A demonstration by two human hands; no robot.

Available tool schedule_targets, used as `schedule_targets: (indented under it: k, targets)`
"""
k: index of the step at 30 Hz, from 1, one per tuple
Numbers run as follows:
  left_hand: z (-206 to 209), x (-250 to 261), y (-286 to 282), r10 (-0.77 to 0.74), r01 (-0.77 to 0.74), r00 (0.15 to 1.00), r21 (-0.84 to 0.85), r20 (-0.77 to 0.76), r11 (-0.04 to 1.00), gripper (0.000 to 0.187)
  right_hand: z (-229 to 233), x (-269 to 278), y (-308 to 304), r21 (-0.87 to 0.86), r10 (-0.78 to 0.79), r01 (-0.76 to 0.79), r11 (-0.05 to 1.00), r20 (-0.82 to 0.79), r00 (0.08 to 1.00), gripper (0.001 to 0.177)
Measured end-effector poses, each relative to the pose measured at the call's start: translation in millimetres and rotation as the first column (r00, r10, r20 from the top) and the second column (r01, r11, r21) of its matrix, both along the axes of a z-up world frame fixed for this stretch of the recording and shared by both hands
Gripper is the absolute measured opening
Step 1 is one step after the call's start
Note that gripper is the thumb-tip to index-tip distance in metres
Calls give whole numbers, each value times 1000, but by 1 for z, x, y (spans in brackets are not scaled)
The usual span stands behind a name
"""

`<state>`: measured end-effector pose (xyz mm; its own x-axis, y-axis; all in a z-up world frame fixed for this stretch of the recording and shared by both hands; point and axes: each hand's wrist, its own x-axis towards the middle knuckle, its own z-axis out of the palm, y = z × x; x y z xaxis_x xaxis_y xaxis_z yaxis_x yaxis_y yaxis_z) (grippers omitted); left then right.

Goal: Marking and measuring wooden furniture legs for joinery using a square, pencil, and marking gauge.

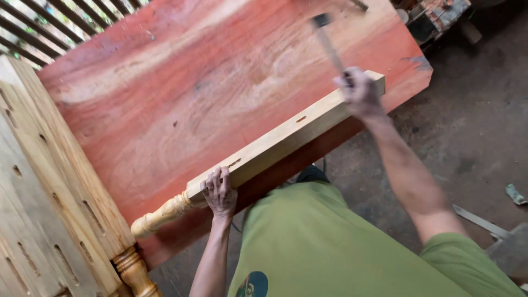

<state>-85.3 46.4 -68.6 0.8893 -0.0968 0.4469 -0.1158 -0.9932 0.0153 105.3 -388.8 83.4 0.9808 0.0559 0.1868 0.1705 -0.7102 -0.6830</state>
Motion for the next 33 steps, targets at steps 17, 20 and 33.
schedule_targets:
  k: [17,20,33]
  targets:
    - [15,-11,-22,42,-45,999,122,26,991,69,-89,-126,-169,201,-406,388,900,58,912,16]
    - [28,-5,-24,53,-51,998,78,-23,996,74,-97,-130,-184,211,-371,362,908,5,928,14]
    - [81,66,-64,156,-175,759,32,-632,984,94,-97,-126,-184,250,-373,368,896,-27,927,13]
